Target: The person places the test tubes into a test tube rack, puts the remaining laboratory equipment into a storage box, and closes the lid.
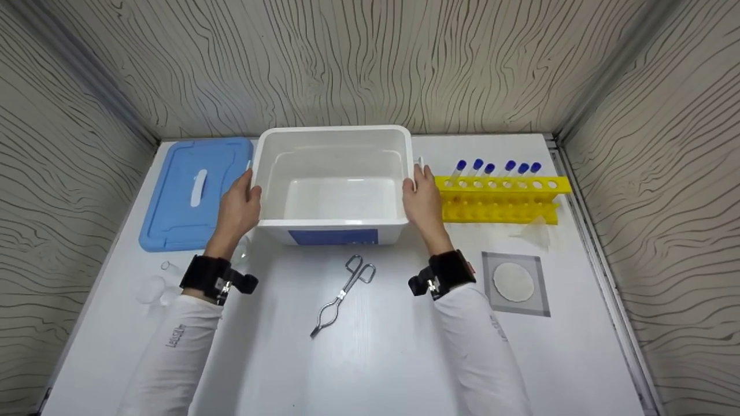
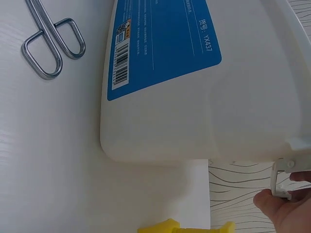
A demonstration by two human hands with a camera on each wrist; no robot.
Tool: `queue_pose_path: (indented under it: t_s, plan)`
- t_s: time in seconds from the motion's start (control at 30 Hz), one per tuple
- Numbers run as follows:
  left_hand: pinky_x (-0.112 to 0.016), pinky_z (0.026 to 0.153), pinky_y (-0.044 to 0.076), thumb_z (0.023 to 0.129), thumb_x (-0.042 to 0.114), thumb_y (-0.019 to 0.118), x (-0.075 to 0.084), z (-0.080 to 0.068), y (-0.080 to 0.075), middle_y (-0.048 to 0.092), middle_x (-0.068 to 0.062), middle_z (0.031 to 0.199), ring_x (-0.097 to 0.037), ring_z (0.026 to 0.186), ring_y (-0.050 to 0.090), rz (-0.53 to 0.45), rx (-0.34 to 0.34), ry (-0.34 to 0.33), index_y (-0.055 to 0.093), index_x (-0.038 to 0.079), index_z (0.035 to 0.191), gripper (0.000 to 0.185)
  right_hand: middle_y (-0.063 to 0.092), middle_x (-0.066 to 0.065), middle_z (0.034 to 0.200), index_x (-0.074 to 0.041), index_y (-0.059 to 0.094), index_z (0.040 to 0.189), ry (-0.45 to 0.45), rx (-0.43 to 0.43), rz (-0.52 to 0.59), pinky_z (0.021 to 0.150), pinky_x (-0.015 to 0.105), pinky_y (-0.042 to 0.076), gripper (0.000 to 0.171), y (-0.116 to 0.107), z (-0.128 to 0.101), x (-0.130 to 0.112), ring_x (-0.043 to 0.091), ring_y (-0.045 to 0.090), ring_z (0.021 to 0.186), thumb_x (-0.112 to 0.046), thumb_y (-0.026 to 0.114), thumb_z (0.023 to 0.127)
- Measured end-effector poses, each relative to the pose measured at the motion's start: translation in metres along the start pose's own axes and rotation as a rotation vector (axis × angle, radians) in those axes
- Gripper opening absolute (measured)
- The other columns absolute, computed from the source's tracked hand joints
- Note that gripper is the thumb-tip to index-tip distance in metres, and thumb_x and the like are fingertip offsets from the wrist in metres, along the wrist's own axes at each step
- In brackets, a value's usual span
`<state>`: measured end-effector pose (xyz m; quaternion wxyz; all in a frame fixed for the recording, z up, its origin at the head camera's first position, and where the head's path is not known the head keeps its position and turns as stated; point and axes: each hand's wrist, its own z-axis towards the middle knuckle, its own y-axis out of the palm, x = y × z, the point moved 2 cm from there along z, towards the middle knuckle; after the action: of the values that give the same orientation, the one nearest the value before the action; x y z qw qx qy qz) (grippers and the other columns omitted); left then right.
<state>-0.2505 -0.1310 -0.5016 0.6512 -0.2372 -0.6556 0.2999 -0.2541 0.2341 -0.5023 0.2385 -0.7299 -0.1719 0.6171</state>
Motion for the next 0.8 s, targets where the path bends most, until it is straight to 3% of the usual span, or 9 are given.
queue_pose_path:
  t_s: [0.23, 0.57, 0.8]
  plan:
    - [-0.044, 0.123, 0.03, 0.104, 0.017, 0.041, 0.001, -0.008, 0.001, 0.037, -0.022, 0.157, -0.034, 0.147, 0.036, -0.015, 0.015, 0.006, 0.034, -0.001, 0.152, 0.052, 0.017, 0.019, 0.166, -0.01, 0.029, 0.156, -0.013, 0.0, 0.014, 0.122, 0.054, 0.024, 0.053, -0.002, -0.007, 0.003, 0.036, 0.018, 0.154, -0.026, 0.039, 0.106]
    - [-0.044, 0.123, 0.029, 0.104, 0.017, 0.042, 0.002, -0.016, 0.003, 0.037, -0.021, 0.158, -0.033, 0.148, 0.036, -0.031, 0.007, -0.022, 0.034, 0.0, 0.152, 0.052, 0.019, 0.023, 0.164, -0.004, 0.024, 0.156, -0.017, -0.041, -0.065, 0.123, 0.055, 0.02, 0.055, -0.007, -0.014, -0.001, 0.039, 0.02, 0.153, -0.02, 0.038, 0.105]
    - [-0.045, 0.122, 0.032, 0.102, 0.015, 0.044, 0.004, -0.021, 0.004, 0.039, -0.023, 0.156, -0.036, 0.145, 0.039, -0.044, 0.029, 0.013, 0.037, -0.003, 0.15, 0.051, 0.016, 0.028, 0.163, -0.003, 0.017, 0.158, -0.042, -0.037, -0.112, 0.124, 0.058, 0.016, 0.058, -0.009, -0.007, -0.009, 0.043, 0.018, 0.152, -0.02, 0.035, 0.105]
